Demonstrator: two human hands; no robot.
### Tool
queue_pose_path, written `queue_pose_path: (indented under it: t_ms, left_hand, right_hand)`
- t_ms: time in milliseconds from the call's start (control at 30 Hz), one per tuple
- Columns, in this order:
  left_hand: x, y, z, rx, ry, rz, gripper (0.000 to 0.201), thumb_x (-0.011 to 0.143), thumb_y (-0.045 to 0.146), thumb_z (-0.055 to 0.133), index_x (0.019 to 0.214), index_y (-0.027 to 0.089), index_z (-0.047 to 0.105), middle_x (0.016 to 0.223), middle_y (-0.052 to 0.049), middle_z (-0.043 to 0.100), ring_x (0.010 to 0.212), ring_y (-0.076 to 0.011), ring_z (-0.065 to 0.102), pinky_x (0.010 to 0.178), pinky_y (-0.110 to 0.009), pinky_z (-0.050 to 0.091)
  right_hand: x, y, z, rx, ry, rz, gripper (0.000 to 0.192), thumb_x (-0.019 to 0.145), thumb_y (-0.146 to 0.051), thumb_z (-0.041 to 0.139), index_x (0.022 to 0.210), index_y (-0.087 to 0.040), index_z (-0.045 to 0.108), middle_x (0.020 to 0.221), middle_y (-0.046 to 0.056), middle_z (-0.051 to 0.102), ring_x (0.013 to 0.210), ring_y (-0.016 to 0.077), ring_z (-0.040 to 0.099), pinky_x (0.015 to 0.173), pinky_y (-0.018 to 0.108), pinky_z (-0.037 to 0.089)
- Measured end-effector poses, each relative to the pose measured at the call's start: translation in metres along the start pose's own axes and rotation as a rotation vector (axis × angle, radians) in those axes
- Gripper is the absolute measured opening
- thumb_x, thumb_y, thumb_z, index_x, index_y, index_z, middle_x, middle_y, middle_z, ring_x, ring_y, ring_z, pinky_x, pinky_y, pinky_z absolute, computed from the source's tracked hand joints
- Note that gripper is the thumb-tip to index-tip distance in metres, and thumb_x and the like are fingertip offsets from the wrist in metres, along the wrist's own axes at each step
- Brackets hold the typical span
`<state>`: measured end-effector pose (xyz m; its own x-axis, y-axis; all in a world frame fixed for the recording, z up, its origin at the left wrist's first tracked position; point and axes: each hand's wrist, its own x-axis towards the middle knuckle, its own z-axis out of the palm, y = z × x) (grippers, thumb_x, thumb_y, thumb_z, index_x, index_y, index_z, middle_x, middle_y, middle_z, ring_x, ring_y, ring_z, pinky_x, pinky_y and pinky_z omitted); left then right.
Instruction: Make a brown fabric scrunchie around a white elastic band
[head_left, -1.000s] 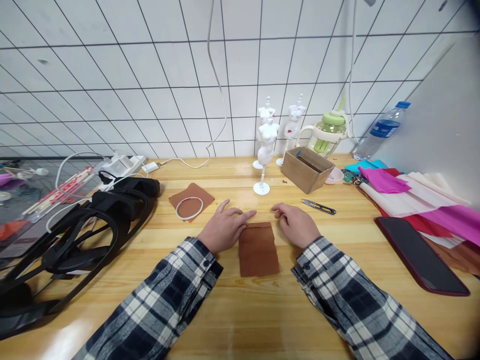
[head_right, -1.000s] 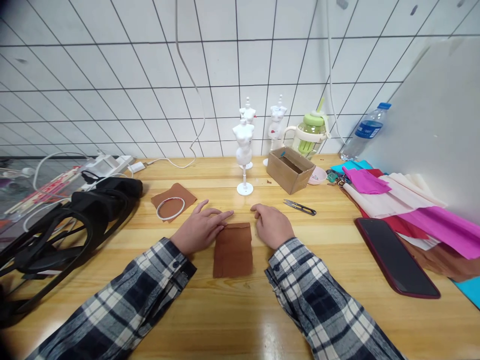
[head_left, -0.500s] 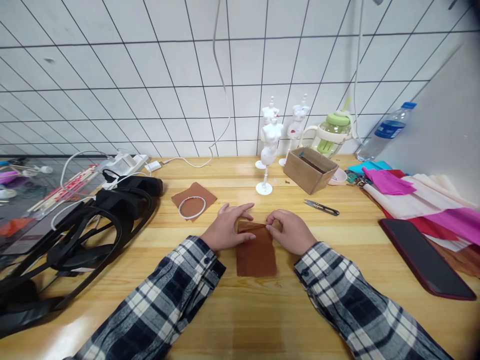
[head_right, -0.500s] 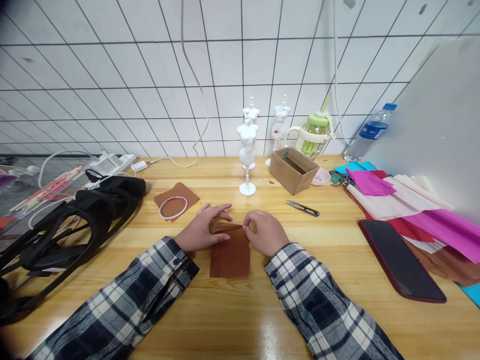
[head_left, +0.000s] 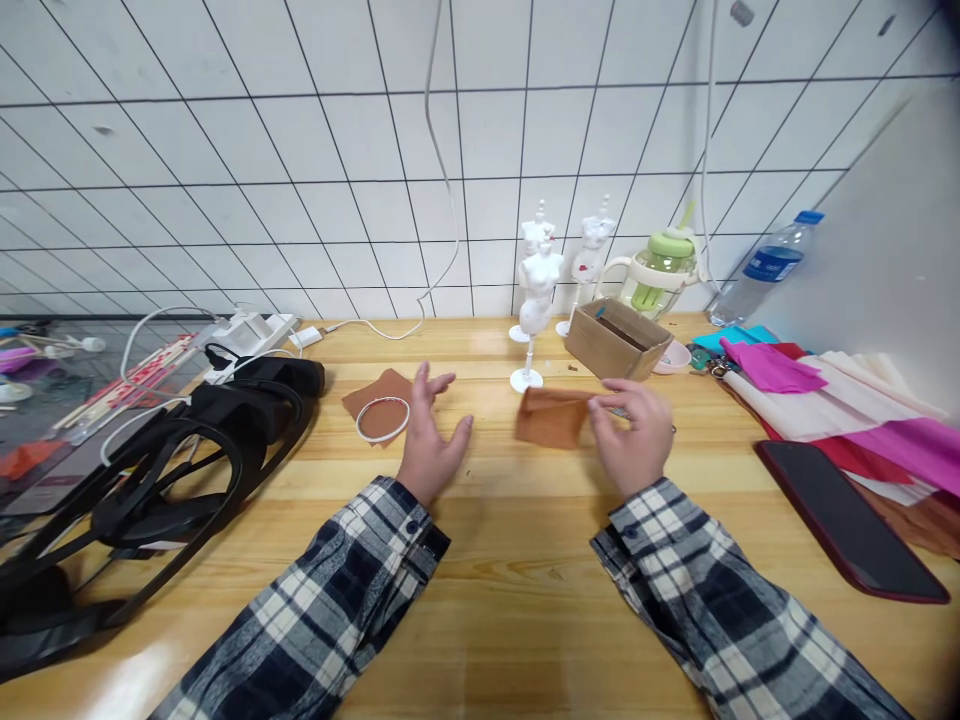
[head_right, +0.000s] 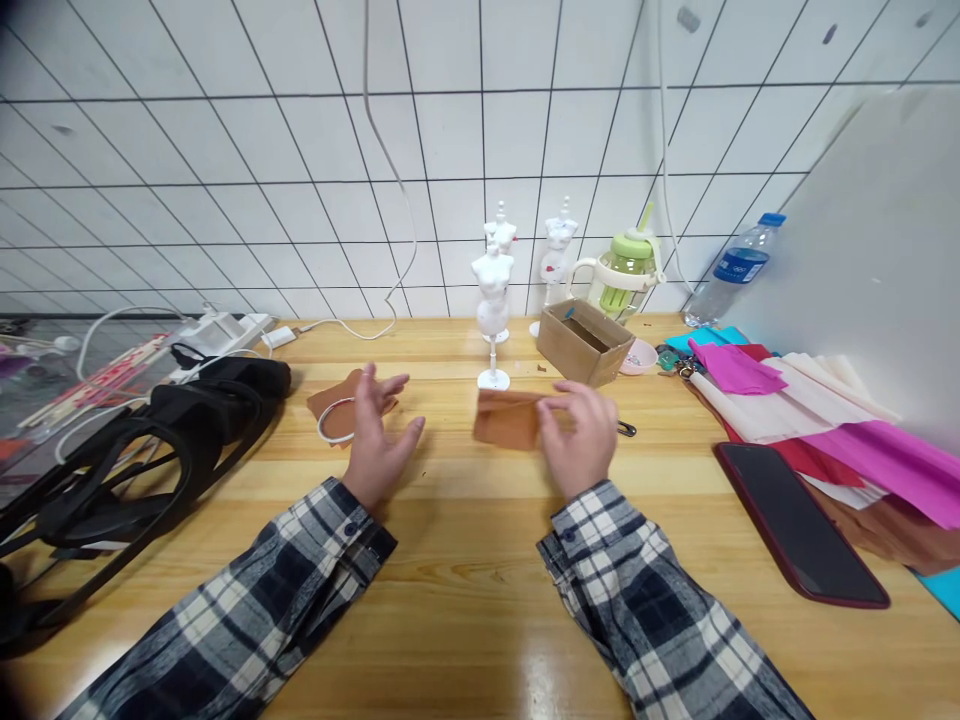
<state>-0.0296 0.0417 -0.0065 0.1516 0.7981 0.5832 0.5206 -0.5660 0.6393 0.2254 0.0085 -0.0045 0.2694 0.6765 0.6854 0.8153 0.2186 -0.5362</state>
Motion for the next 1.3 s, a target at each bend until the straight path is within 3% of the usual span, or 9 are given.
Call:
queue_pose_path:
  t_ms: [133,233,433,567,667,767,1000,1200,1300]
  left_hand:
    - [-0.001,0.004,-0.002,-0.032,0.232,0.114,0.076,0.087,0.027,0.052,0.145,0.023,0.003,0.114,-0.010,0.052,0.111,-0.0219,0.053,0.101,-0.047,0.040]
    - [-0.004,0.005,-0.003,-0.036,0.235,0.173,0.074,0.088,0.031,0.050,0.145,0.023,0.004,0.106,-0.008,0.052,0.102,-0.0209,0.055,0.095,-0.045,0.044]
    - [-0.006,0.004,-0.008,0.055,-0.184,0.217,0.061,0.086,0.040,0.056,0.139,0.024,0.031,0.091,-0.003,0.060,0.092,-0.0209,0.055,0.092,-0.042,0.042]
    - [-0.008,0.010,0.000,0.090,-0.352,0.262,0.109,0.067,0.051,0.075,0.149,0.022,0.009,0.107,-0.007,0.060,0.099,-0.0242,0.052,0.094,-0.042,0.039]
    - [-0.010,0.018,0.006,0.179,-0.537,0.270,0.119,0.057,0.055,0.079,0.150,0.023,0.012,0.114,-0.009,0.058,0.104,-0.0282,0.049,0.097,-0.044,0.036]
    - [-0.010,0.024,0.009,0.258,-0.625,0.226,0.113,0.059,0.055,0.078,0.149,0.023,0.018,0.108,-0.007,0.061,0.101,-0.0292,0.050,0.094,-0.045,0.036]
    - [-0.010,0.022,0.010,0.326,-0.620,0.194,0.079,0.076,0.025,0.061,0.147,0.022,0.026,0.098,-0.007,0.062,0.096,-0.0256,0.053,0.092,-0.042,0.035]
    - [-0.008,0.017,0.011,0.319,-0.620,0.167,0.075,0.079,0.019,0.057,0.147,0.022,0.024,0.090,-0.004,0.063,0.091,-0.0230,0.054,0.092,-0.040,0.035]
    - [-0.007,0.016,0.010,0.284,-0.620,0.151,0.073,0.080,0.015,0.055,0.146,0.022,0.025,0.088,-0.002,0.065,0.090,-0.0219,0.054,0.093,-0.039,0.034]
  right_hand:
    - [-0.011,-0.017,0.009,0.098,-0.477,-0.302,0.010,0.087,-0.023,0.055,0.080,-0.023,0.063,0.105,0.003,0.069,0.098,0.0196,0.057,0.092,0.036,0.040]
    - [-0.015,-0.025,0.010,0.139,-0.598,-0.335,0.008,0.084,-0.020,0.056,0.079,-0.023,0.062,0.104,0.003,0.068,0.097,0.0193,0.056,0.089,0.034,0.042]
    - [-0.009,-0.011,0.008,0.039,-0.825,-0.344,0.005,0.081,-0.020,0.061,0.078,-0.022,0.063,0.095,0.003,0.068,0.096,0.0200,0.054,0.085,0.032,0.042]
    - [-0.009,-0.002,0.015,-0.057,-0.794,-0.261,0.005,0.082,-0.021,0.064,0.076,-0.021,0.063,0.093,0.003,0.067,0.093,0.0190,0.054,0.081,0.030,0.041]
    - [-0.011,-0.001,0.017,-0.087,-0.780,-0.176,0.005,0.081,-0.020,0.064,0.076,-0.021,0.063,0.085,0.002,0.066,0.085,0.0173,0.054,0.076,0.029,0.041]
    - [-0.012,-0.002,0.017,-0.059,-0.787,-0.155,0.006,0.080,-0.020,0.064,0.075,-0.021,0.062,0.083,0.002,0.065,0.084,0.0167,0.055,0.077,0.028,0.041]
    - [-0.013,0.000,0.017,0.011,-0.823,-0.177,0.008,0.078,-0.020,0.067,0.073,-0.020,0.061,0.083,0.001,0.064,0.084,0.0156,0.055,0.077,0.027,0.040]
    - [-0.010,0.003,0.015,0.008,-0.859,-0.209,0.008,0.076,-0.020,0.068,0.074,-0.020,0.061,0.081,0.001,0.064,0.082,0.0166,0.055,0.075,0.028,0.040]
    - [-0.010,0.001,0.012,0.046,-0.819,-0.161,0.022,0.073,-0.019,0.070,0.092,-0.021,0.061,0.093,0.002,0.065,0.088,0.0178,0.057,0.078,0.030,0.042]
